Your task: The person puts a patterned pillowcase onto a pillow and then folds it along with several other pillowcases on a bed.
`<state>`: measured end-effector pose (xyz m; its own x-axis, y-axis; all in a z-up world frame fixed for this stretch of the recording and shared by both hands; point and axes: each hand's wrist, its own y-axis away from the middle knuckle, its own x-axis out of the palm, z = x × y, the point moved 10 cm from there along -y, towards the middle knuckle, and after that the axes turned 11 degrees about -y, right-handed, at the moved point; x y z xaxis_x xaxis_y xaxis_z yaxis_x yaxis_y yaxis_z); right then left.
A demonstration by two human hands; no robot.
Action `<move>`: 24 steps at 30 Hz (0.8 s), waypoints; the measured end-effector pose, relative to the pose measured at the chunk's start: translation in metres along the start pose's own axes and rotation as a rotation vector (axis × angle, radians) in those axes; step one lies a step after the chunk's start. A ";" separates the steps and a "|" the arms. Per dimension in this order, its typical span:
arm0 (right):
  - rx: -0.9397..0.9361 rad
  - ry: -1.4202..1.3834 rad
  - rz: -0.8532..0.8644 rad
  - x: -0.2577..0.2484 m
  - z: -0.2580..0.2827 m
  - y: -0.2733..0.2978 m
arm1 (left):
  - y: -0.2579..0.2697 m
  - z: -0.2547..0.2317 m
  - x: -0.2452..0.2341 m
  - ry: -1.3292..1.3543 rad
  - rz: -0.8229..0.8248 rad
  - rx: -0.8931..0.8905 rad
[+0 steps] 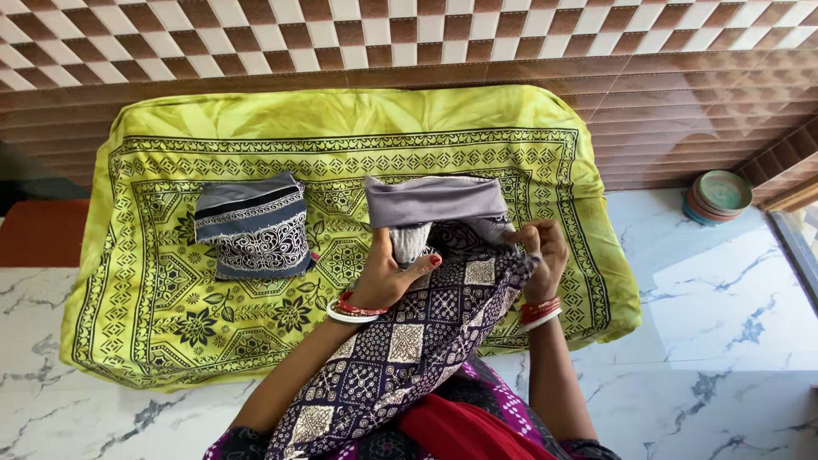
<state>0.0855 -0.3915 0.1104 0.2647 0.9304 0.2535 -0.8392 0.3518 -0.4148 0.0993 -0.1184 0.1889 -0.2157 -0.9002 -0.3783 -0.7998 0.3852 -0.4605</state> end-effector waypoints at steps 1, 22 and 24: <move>0.023 0.170 -0.051 -0.019 -0.019 -0.003 | 0.002 -0.002 -0.002 -0.079 -0.001 0.038; 0.243 0.053 -0.296 -0.102 -0.177 -0.066 | 0.010 0.044 -0.036 0.112 -0.338 -0.137; 0.048 0.607 -0.195 -0.087 -0.122 -0.075 | 0.009 0.043 -0.041 0.059 -0.397 -0.094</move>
<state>0.1836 -0.4865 0.0127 0.6251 0.7472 -0.2256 -0.7649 0.5289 -0.3676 0.1251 -0.0691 0.1660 0.0904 -0.9863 -0.1379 -0.8745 -0.0124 -0.4849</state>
